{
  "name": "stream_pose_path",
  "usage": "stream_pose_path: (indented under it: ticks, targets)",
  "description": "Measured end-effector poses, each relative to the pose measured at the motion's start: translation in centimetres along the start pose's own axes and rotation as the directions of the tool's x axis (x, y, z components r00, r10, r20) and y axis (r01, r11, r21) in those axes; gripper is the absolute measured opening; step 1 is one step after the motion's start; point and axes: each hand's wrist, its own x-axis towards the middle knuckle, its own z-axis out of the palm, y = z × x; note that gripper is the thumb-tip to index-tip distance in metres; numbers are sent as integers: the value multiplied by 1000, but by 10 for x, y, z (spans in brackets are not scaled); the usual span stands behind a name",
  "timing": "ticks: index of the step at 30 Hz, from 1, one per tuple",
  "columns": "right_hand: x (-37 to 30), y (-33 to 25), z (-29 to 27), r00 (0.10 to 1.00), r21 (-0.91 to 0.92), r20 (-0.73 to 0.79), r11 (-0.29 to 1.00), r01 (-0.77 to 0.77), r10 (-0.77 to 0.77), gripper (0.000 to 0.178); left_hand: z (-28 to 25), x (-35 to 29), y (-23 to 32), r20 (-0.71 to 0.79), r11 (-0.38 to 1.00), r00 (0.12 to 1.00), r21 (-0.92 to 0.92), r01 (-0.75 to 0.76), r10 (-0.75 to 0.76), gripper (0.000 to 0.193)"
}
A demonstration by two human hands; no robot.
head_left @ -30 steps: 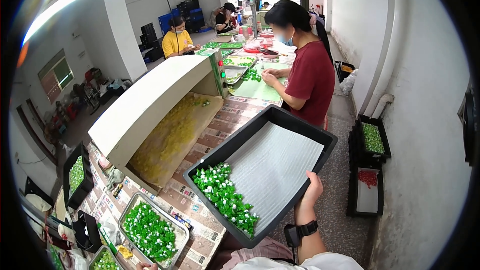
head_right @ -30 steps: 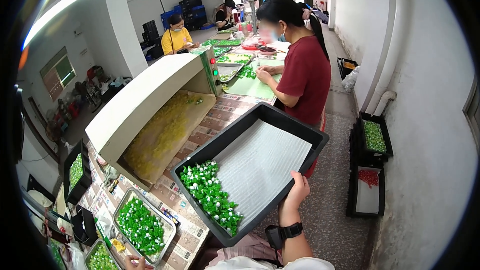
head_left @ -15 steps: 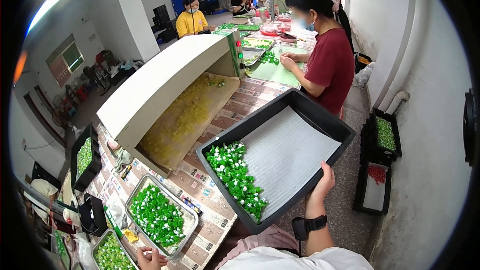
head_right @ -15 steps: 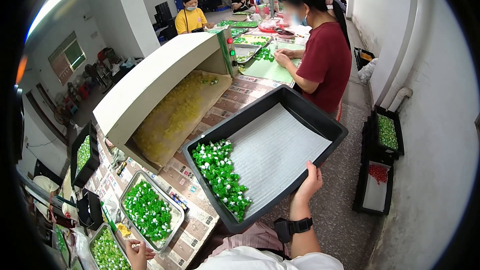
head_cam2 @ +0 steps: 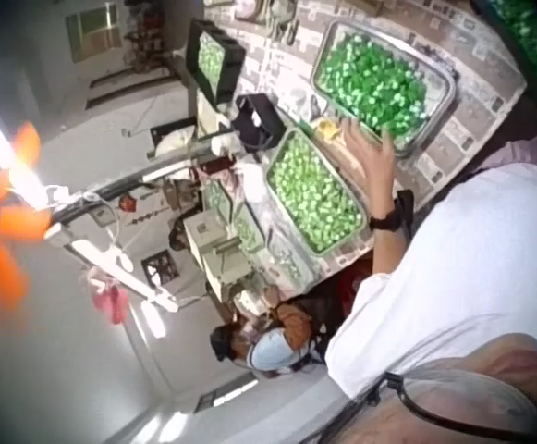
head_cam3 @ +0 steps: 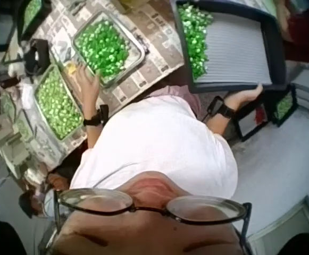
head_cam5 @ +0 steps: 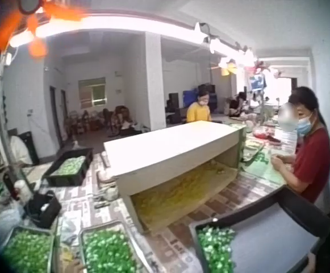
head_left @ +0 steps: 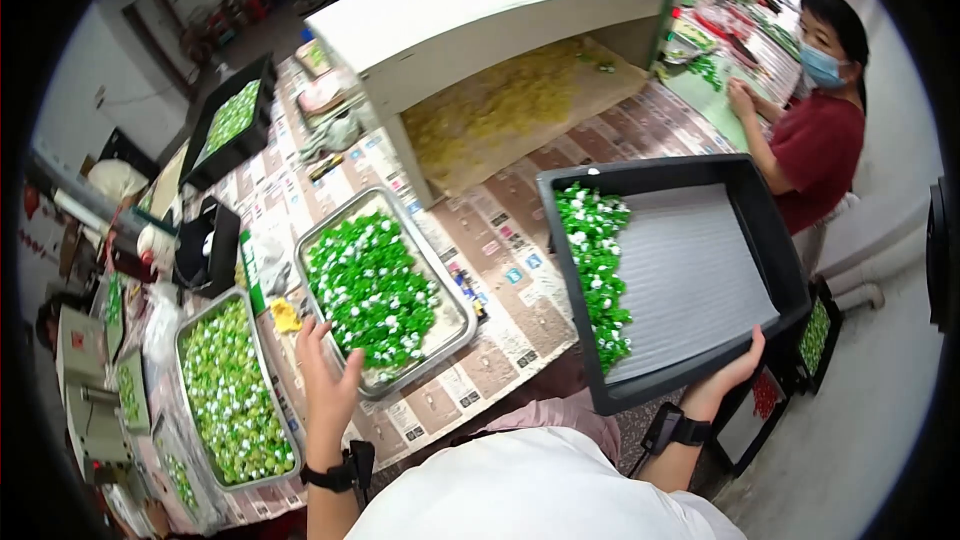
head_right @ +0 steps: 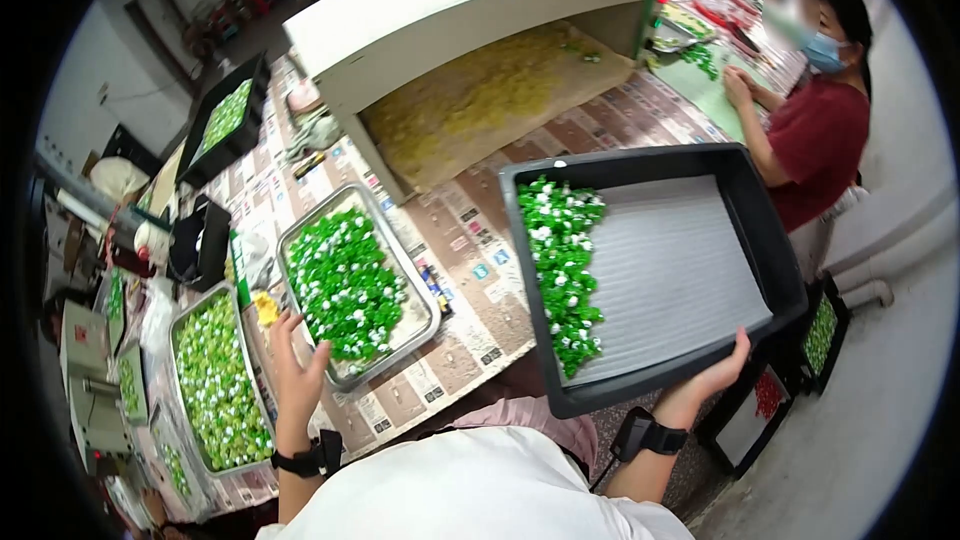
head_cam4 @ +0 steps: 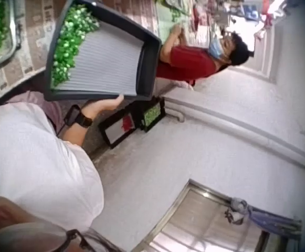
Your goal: Assemble and glue small green and white plastic toy components together at a workshop table.
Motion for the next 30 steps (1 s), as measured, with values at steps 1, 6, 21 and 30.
stream_pose_path:
  ticks: [1, 6, 21, 30]
  targets:
    - [-14, -1, 10, 999, -4, 23, 1000, -27, 27, 51, 7, 2, -7, 118, 998, 993, 61, -12, 5, 64]
    - [-37, 3, 24, 998, -72, 23, 996, -57, 59, 57, 26, 2, -17, 331, 987, 943, 157, -29, -25, 101]
    - [-35, 19, 42, 1000, -148, 9, 989, -6, 7, 59, 34, 35, 2, 398, 984, 916, 143, -103, 38, 102]
    - [-36, 23, 43, 1000, -167, -2, 986, 24, -25, 59, 45, 38, 17, 475, 968, 875, 166, -188, 89, 105]
